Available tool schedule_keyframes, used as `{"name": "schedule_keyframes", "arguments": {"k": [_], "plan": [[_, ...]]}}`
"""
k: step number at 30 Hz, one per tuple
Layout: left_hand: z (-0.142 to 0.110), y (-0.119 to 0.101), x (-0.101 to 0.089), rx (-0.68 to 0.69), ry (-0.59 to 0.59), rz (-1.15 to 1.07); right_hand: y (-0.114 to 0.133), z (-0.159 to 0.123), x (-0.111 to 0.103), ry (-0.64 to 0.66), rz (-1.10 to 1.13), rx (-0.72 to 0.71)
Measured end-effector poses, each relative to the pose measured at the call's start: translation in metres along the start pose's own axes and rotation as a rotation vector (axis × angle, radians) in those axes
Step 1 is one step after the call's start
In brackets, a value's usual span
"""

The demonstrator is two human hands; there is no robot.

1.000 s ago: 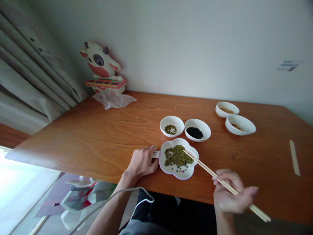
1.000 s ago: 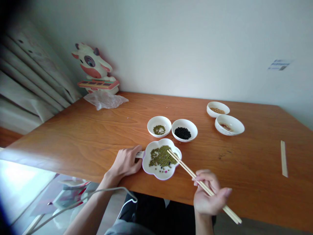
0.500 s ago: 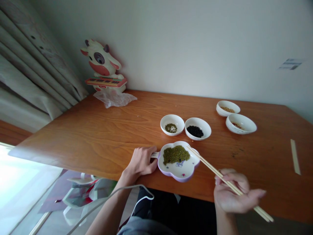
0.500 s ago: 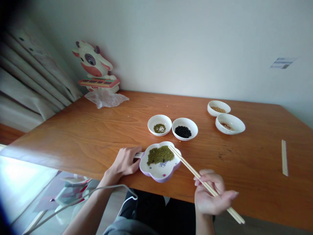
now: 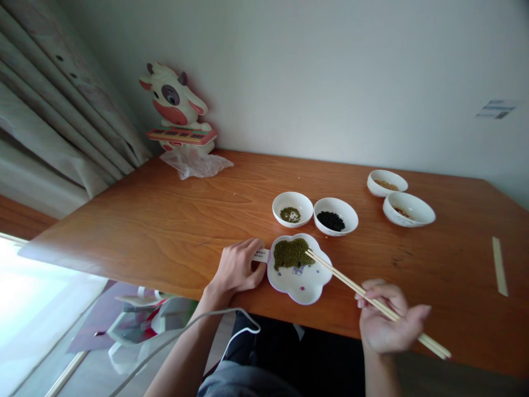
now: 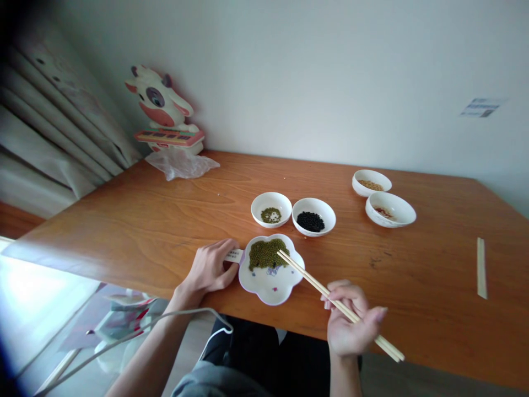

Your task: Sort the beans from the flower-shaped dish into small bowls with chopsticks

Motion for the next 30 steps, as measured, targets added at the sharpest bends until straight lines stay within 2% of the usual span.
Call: {"name": "schedule_keyframes", "arguments": {"k": [7, 10, 15, 16, 20, 22, 30], "plan": [[-0.003, 0.006, -0.014, -0.041, -0.239, -0.044, -0.004, -0.002, 0.002, 0.019, -0.064, 0.032], [-0.012, 0.004, -0.022, -0.071, -0.331, -0.024, -0.005, -0.005, 0.004, 0.039, -0.110, 0.043], [-0.031, -0.002, -0.035, -0.061, -0.417, -0.012, -0.005, -0.003, 0.014, 0.072, -0.175, 0.021], [-0.033, -0.003, -0.034, -0.059, -0.382, -0.046, -0.006, -0.002, 0.017, 0.078, -0.186, 0.016], [-0.033, -0.009, -0.012, 0.009, -0.041, -0.112, -0.009, 0.001, 0.030, 0.108, -0.231, 0.002], [-0.031, -0.011, -0.005, 0.023, 0.055, -0.100, -0.010, -0.001, 0.033, 0.128, -0.252, -0.008], [-0.027, -0.012, 0.001, -0.056, 0.143, -0.111, -0.008, -0.012, 0.023, 0.170, -0.258, -0.044]]}}
Point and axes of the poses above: each hand's wrist, its own z-axis towards the middle knuckle, its own x-axis out of the palm, y = z × x, the point moved 7 cm from there along z, towards the middle knuckle, and after that the axes turned 10 degrees about -y, right-handed, at the moved point
